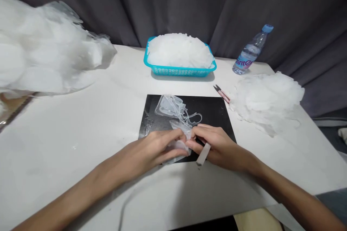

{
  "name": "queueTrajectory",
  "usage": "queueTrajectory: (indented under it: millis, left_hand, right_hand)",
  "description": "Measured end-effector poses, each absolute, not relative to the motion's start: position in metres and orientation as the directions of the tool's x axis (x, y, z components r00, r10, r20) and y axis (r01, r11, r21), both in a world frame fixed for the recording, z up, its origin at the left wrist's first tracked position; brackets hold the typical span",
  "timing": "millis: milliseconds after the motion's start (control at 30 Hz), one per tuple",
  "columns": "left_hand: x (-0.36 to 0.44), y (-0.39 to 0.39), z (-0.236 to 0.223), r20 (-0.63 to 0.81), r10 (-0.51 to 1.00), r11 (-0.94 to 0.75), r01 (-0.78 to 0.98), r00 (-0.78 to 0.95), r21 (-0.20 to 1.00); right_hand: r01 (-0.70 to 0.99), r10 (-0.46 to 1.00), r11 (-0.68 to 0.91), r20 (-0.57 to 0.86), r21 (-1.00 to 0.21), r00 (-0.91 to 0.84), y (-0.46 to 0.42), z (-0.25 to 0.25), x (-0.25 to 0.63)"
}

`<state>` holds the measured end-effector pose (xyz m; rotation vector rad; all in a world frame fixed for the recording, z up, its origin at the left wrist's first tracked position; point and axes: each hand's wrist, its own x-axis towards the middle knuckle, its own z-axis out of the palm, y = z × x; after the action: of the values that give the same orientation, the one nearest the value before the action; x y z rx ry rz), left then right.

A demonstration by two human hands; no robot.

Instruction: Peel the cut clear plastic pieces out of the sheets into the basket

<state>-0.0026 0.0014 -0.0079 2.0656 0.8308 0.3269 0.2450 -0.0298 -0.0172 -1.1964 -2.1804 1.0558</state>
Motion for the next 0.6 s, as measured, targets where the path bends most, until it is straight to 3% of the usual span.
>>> queueTrajectory:
  millis: [100,200,300,400,467,500,567,600]
  left_hand:
    - [-0.002,0.002,-0.008,0.087,0.556,-0.646,0.364,0.827,0.671]
    - [0.006,-0.006,-0.005,0.390,0.306,-0.930,0.184,0.869,0.319]
    - [0.012,-0.018,-0.006,0.484,0.048,-0.998,0.061,0.874,-0.012]
    - [0.008,-0.021,-0.013,0.501,-0.100,-0.987,-0.020,0.860,-0.161]
    - [0.002,-0.017,-0.021,0.556,-0.023,-0.997,0.022,0.831,-0.075]
    - [-0.001,-0.013,-0.024,0.582,0.083,-0.997,0.071,0.809,0.042]
    - [-0.005,-0.006,-0.028,0.551,0.401,-0.898,0.196,0.732,0.394]
    - [-0.006,-0.003,-0.029,0.469,0.574,-0.776,0.263,0.671,0.574]
  right_hand:
    - [0.542,0.870,0.372,0.080,-0.754,-0.487,-0.029,-0.022,0.240]
    - [0.558,0.859,0.452,0.173,-0.696,-0.481,-0.027,-0.028,0.235]
    - [0.598,0.857,0.489,0.222,-0.635,-0.466,-0.023,-0.034,0.231]
    - [0.662,0.877,0.476,0.259,-0.579,-0.404,-0.015,-0.041,0.233]
    - [0.695,0.909,0.417,0.260,-0.586,-0.326,-0.009,-0.043,0.237]
    - [0.693,0.930,0.366,0.234,-0.621,-0.282,-0.007,-0.043,0.240]
    - [0.638,0.966,0.252,0.151,-0.728,-0.210,-0.004,-0.040,0.245]
    - [0.588,0.975,0.207,0.117,-0.782,-0.188,-0.003,-0.038,0.248]
